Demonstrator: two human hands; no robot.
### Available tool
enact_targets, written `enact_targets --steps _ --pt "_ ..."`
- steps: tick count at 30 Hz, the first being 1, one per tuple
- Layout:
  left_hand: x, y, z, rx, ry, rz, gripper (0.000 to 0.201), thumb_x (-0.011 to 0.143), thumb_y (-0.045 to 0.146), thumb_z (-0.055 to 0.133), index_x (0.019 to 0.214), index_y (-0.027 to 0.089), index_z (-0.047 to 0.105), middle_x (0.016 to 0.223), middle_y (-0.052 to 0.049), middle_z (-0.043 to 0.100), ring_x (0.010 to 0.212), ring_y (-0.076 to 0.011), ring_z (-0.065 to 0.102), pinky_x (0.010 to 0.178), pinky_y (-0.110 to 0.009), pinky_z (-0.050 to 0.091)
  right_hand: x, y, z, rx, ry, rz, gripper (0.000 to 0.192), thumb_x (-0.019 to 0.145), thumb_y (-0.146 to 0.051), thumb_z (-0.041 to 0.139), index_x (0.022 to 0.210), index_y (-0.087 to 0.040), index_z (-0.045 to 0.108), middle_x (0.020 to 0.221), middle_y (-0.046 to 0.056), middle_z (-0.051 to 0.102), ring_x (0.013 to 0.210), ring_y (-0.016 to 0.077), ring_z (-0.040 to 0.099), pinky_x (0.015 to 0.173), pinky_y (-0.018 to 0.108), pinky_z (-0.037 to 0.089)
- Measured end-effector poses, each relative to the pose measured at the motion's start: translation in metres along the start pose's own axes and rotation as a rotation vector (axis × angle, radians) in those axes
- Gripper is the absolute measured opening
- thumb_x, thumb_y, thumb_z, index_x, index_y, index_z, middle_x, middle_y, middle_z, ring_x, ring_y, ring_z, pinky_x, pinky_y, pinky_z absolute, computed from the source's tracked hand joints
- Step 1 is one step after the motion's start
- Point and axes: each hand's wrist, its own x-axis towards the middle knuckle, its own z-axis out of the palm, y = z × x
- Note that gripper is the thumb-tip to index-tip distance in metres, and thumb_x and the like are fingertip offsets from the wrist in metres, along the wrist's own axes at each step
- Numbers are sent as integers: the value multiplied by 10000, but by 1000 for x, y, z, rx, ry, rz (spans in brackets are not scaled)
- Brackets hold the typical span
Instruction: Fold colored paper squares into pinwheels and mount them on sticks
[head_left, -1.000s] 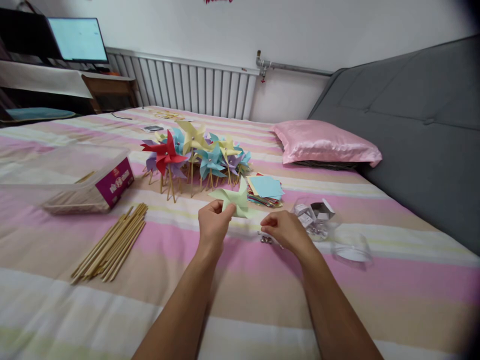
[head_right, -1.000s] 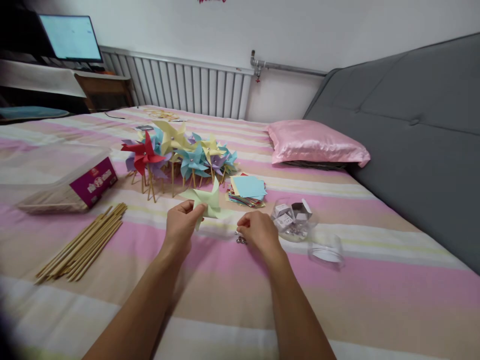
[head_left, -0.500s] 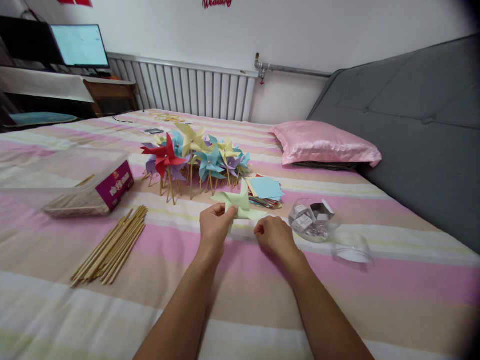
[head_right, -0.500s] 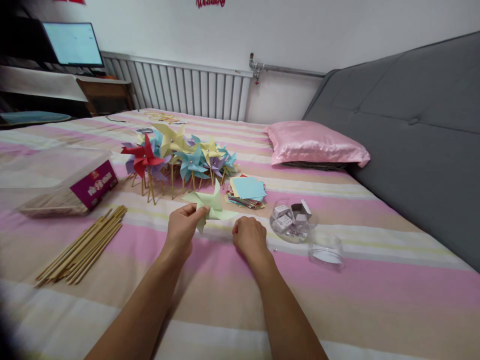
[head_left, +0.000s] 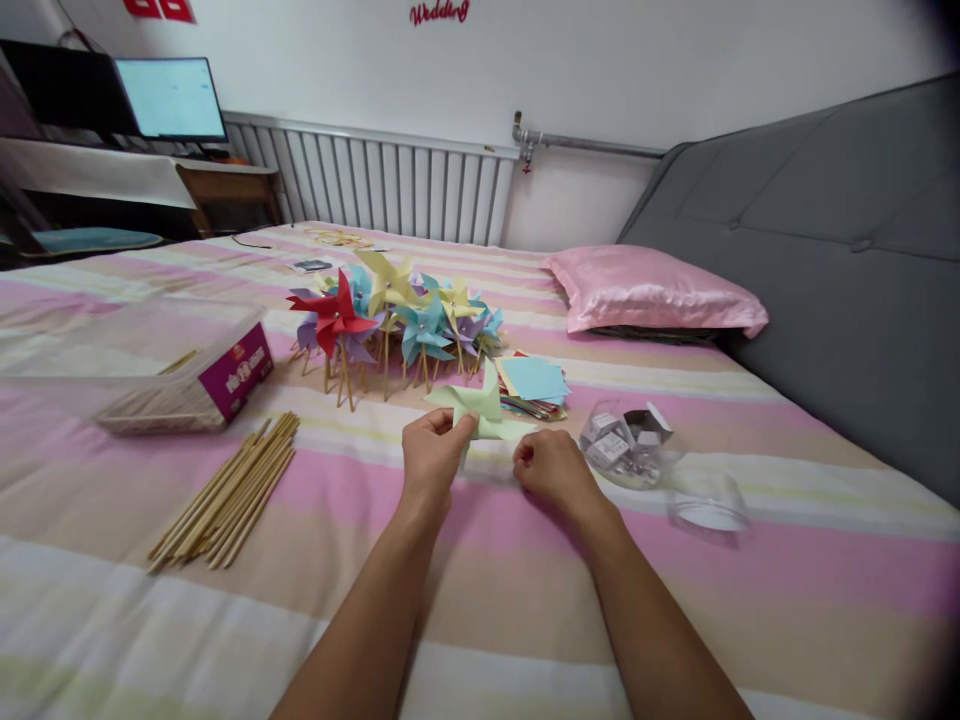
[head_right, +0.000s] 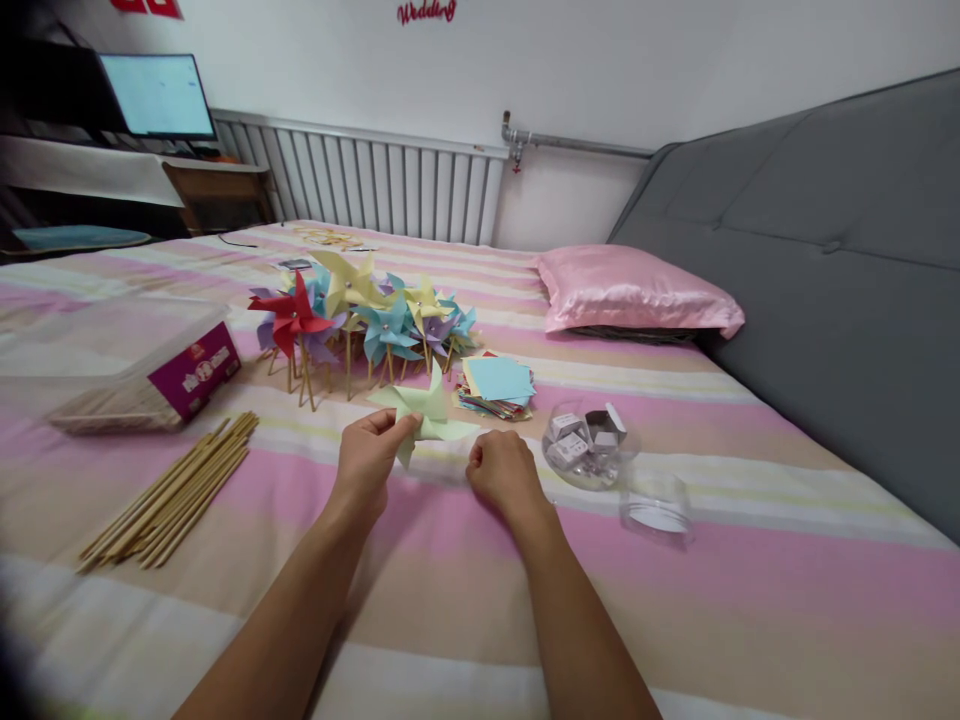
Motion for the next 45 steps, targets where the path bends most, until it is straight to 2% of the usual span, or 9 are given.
enact_targets --steps 19,22,25,28,31,34,36,41,45 --pt "0 0 -1 16 1 10 181 588 281 686 533 135 594 457 54 475 429 -64 380 429 -196 267 1 0 -7 234 147 24 207 614 -108 542 709 -171 715 661 33 720 638 162 654 643 236 474" --pt "1 0 0 10 5 9 174 587 279 691 544 134 606 460 55 486 429 -65 389 430 -196 274 1 1 -7 344 133 38 184 611 -118 554 698 -170 707 614 25 709 610 168 662 617 242 485" --pt "0 1 0 -18 5 -6 158 582 271 697 559 132 623 474 46 521 437 -72 422 435 -195 296 2 4 -8 497 136 42 153 641 -167 579 717 -157 711 664 50 726 654 194 685 626 266 506" --pt "-1 2 -1 -33 5 -16 148 580 266 699 564 134 634 477 42 540 440 -79 442 436 -196 305 4 8 -14 658 213 42 159 676 -233 611 762 -148 713 760 76 740 716 214 698 673 297 524" --pt "-1 2 -2 -36 5 -10 140 584 267 699 581 136 649 499 33 564 454 -84 458 448 -199 318 3 9 -25 779 348 60 181 699 -278 643 808 -156 718 786 72 739 740 214 696 725 324 528" --pt "-1 0 -3 -28 -15 7 150 600 280 698 599 137 656 519 26 577 466 -86 462 458 -204 324 -4 4 -39 892 504 23 196 704 -313 681 828 -164 711 796 59 734 763 202 689 753 333 533" --pt "-1 0 -3 -17 -28 26 159 613 290 695 592 139 650 504 31 559 458 -83 449 458 -206 316 -10 -4 -48 944 551 -23 205 700 -320 704 840 -171 697 799 45 727 755 191 685 746 335 539" --pt "-2 0 -1 -20 -52 35 165 614 298 700 594 143 649 501 31 555 459 -91 458 465 -216 319 -24 -27 -57 991 445 -133 173 725 -317 702 835 -186 671 792 30 716 762 183 680 722 318 544" --pt "-4 2 1 -34 -67 45 165 609 292 710 582 143 645 493 34 550 458 -85 442 463 -211 305 -27 -35 -54 892 364 -223 85 757 -275 669 778 -194 683 771 14 707 746 162 664 734 293 517"
